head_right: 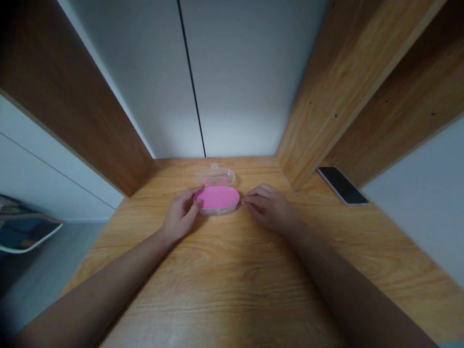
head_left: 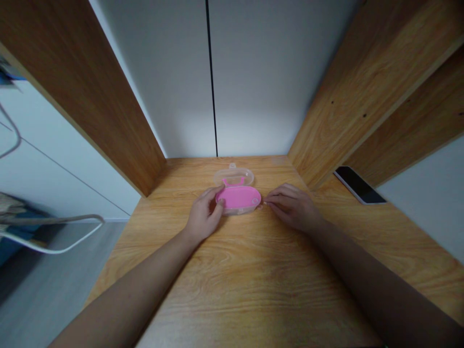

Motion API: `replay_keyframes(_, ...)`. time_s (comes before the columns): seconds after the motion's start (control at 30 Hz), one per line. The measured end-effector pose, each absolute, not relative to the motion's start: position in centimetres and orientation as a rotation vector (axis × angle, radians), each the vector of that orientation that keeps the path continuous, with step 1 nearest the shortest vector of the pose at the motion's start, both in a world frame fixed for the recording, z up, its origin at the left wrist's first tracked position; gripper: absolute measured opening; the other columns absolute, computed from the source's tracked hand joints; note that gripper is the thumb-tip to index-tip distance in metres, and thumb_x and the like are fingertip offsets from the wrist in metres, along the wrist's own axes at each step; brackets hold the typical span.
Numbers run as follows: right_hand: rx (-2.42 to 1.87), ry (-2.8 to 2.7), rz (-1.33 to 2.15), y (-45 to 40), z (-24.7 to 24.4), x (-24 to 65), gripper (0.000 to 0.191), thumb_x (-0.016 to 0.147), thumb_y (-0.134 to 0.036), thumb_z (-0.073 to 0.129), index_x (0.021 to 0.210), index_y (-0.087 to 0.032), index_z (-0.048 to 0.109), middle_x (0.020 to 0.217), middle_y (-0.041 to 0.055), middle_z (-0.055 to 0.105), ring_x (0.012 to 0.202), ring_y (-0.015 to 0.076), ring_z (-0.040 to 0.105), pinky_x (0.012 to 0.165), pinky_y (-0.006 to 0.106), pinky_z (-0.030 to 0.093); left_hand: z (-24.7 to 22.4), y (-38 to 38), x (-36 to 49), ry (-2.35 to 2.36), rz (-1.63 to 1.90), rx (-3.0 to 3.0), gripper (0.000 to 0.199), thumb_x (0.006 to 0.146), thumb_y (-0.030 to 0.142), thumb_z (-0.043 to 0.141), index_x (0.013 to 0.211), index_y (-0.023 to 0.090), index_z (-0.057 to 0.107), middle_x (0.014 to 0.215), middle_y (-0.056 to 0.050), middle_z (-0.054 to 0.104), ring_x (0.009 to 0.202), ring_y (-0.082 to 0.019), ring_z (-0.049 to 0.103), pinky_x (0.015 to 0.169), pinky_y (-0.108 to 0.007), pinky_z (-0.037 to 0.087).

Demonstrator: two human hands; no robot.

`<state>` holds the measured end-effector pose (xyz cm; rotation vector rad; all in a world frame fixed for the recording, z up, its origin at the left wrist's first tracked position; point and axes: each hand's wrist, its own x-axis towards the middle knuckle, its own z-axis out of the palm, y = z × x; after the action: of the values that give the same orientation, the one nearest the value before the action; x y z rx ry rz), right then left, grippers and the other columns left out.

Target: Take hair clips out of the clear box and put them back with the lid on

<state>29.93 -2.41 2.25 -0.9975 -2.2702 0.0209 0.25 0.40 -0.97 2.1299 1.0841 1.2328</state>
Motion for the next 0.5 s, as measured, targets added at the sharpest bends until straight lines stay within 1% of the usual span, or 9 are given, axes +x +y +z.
replay_keyframes(0.1, -1.021, -2.210, -0.056, -2.48, 2.05, 29.97, 0.016, 0.096, -0.026, 0.059, 0.102, -0.029, 0.073, 0.094, 0.0057, 0.075, 0.084, 0.0219, 0.066, 0.077, 0.040, 0.053, -0.90, 0.23, 0.21, 1.069, 1.220, 2.180, 0.037, 0.097, 0.028, 0.052, 0.131, 0.017, 0.062, 0.124, -0.012, 0.069, 0.114, -0.025, 0.066, 0.102, -0.041, 0.052)
replay_keyframes(0.3, -1.033, -2.162, -0.131, -2.81, 2.12, 29.58, 0.013, 0.096, -0.028, 0.062, 0.102, -0.029, 0.073, 0.094, 0.0045, 0.077, 0.085, 0.0223, 0.068, 0.078, 0.042, 0.054, -0.53, -0.14, 0.15, 0.987, 1.182, 2.308, 0.039, 0.097, 0.027, 0.052, 0.134, 0.018, 0.060, 0.127, -0.013, 0.068, 0.116, -0.026, 0.064, 0.102, -0.042, 0.051)
replay_keyframes(0.5, -1.011, -2.184, -0.097, -3.05, 2.29, 28.99, 0.014, 0.096, -0.027, 0.061, 0.105, -0.029, 0.072, 0.096, 0.0054, 0.076, 0.087, 0.0229, 0.066, 0.079, 0.042, 0.054, -0.34, -0.42, 0.14, 0.896, 1.175, 2.369, 0.042, 0.096, 0.025, 0.054, 0.137, 0.018, 0.057, 0.130, -0.014, 0.067, 0.119, -0.025, 0.063, 0.103, -0.042, 0.050)
